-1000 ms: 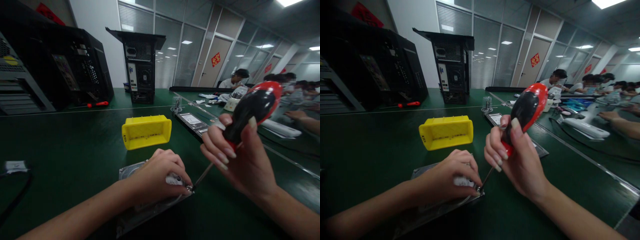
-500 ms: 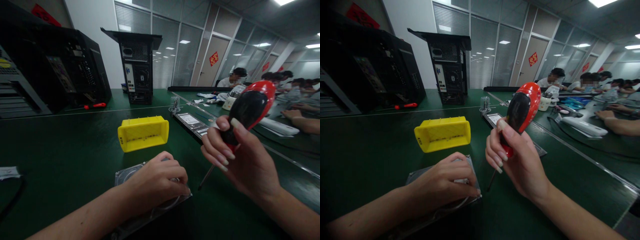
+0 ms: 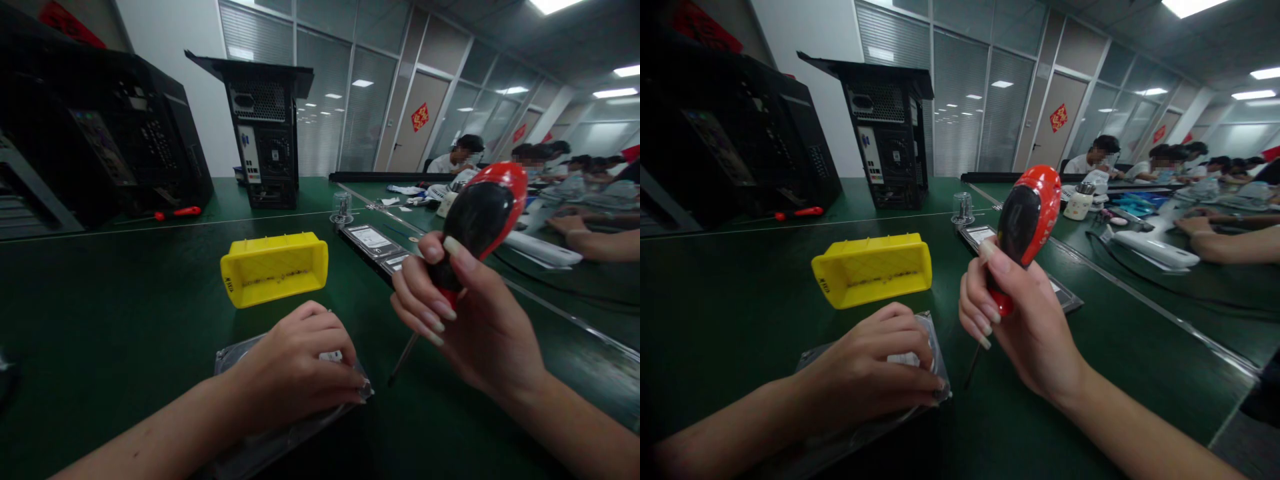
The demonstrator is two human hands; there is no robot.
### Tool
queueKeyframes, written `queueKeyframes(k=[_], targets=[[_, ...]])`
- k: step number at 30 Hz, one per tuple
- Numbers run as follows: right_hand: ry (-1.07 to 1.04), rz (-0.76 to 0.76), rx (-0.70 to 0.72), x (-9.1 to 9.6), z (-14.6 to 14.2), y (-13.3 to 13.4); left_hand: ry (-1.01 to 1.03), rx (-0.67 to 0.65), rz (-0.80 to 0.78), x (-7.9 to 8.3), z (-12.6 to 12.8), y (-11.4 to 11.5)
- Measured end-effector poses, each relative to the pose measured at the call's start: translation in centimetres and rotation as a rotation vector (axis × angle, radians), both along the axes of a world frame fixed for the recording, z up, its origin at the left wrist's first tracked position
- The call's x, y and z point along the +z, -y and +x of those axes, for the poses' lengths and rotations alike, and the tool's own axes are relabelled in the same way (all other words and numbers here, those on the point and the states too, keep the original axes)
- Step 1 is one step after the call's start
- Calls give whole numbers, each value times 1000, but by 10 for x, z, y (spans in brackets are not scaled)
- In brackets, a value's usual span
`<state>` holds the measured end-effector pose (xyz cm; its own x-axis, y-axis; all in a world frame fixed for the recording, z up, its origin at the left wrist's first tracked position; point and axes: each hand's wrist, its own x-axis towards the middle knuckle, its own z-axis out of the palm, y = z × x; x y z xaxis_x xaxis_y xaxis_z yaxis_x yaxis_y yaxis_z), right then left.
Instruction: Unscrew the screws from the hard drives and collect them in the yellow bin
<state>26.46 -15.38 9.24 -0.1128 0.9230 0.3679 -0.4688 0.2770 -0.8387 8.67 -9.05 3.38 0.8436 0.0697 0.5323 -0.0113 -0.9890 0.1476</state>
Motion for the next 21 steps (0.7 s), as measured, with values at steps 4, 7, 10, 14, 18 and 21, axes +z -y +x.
queueKeyframes(k=[4,7,10,14,18,21], targets=[[2,-20,23,-3,-1,-1,-2,9,78,0,1,1],[14,-19,29,-4,-2,-2,7,14,109,0,1,2],[18,-14,29,-4,-2,-2,19,16,121,0,1,3],[12,-28,30,-5,-3,-2,15,24,123,0,0,5],[15,-24,25,-6,-3,-2,17,24,104,0,0,4],[20,-25,24,-6,-3,-1,23,17,81,0,0,4]])
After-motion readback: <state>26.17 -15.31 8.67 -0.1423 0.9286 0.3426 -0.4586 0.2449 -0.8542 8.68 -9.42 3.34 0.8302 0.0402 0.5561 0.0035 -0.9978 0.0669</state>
